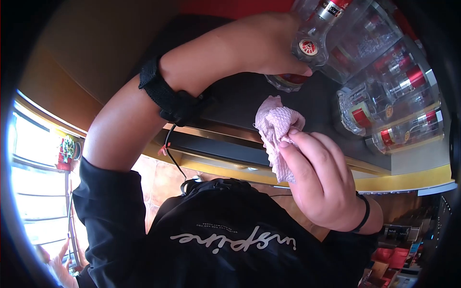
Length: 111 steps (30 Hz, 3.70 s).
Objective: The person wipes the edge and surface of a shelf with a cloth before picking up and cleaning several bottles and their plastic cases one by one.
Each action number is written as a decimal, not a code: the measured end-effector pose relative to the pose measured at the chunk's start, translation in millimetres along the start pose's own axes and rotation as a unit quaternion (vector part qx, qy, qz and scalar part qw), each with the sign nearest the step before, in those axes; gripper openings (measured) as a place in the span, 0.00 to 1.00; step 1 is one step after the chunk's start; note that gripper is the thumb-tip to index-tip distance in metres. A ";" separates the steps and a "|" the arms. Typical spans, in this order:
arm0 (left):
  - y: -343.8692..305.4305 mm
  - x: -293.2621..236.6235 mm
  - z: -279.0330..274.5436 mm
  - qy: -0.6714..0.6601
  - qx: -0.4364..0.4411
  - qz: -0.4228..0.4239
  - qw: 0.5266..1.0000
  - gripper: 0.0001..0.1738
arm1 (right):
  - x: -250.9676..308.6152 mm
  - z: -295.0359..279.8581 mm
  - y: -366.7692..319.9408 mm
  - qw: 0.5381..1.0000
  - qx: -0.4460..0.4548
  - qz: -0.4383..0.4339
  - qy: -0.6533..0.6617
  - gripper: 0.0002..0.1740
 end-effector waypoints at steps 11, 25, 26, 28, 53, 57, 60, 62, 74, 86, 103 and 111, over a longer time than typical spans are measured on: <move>18.8 -22.3 29.9 0.003 0.002 0.029 1.000 0.39 | -8.6 1.6 -18.9 1.000 -0.024 -0.015 -0.009 0.19; 0.6 -91.4 -9.4 -0.066 0.118 -0.099 0.986 0.48 | -22.3 -2.6 -47.2 0.994 -0.059 0.068 0.064 0.23; 5.2 -94.6 -7.1 -0.054 0.124 -0.147 0.980 0.50 | -22.2 -4.5 -51.3 0.991 -0.063 0.095 0.077 0.24; 9.8 -97.2 -9.6 -0.091 0.137 -0.176 0.971 0.55 | -25.6 -11.9 -59.9 0.982 -0.056 0.151 0.104 0.24; -56.9 -173.1 80.4 0.089 0.041 0.041 0.994 0.28 | -59.9 17.5 -143.7 0.848 -0.310 0.426 0.067 0.32; -90.6 -153.2 89.4 0.131 0.085 0.011 0.988 0.42 | -61.8 12.5 -147.8 0.889 -0.196 0.404 0.093 0.25; -101.0 -139.3 98.7 0.157 0.087 -0.014 0.984 0.47 | -62.6 12.6 -149.3 0.896 -0.158 0.402 0.105 0.23; -108.6 -130.1 101.0 0.174 0.092 -0.027 0.980 0.49 | -61.9 6.5 -148.9 0.898 -0.135 0.401 0.120 0.23; -115.1 -95.6 118.8 0.273 0.037 0.063 0.959 0.32 | -53.4 1.3 -159.7 0.866 -0.135 0.480 0.029 0.29; -115.8 -81.6 130.4 0.310 -0.004 0.101 0.945 0.29 | -19.3 9.6 -100.4 0.900 -0.082 0.424 0.054 0.20; -110.8 -101.6 129.2 0.251 -0.009 0.019 0.968 0.42 | -57.7 5.7 -119.5 0.958 -0.031 0.247 0.142 0.37; -111.7 -107.9 135.9 0.268 -0.036 -0.023 0.962 0.44 | -76.3 -5.1 -137.6 0.977 0.024 0.151 0.147 0.37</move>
Point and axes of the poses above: each hand's wrist, its own y-axis towards the middle knuckle, its own z-axis out of the palm, x = y × z, the point moved 1 cm from there along y, towards the middle knuckle, and after that the axes turned 9 degrees about -y, right-handed, at the moved point
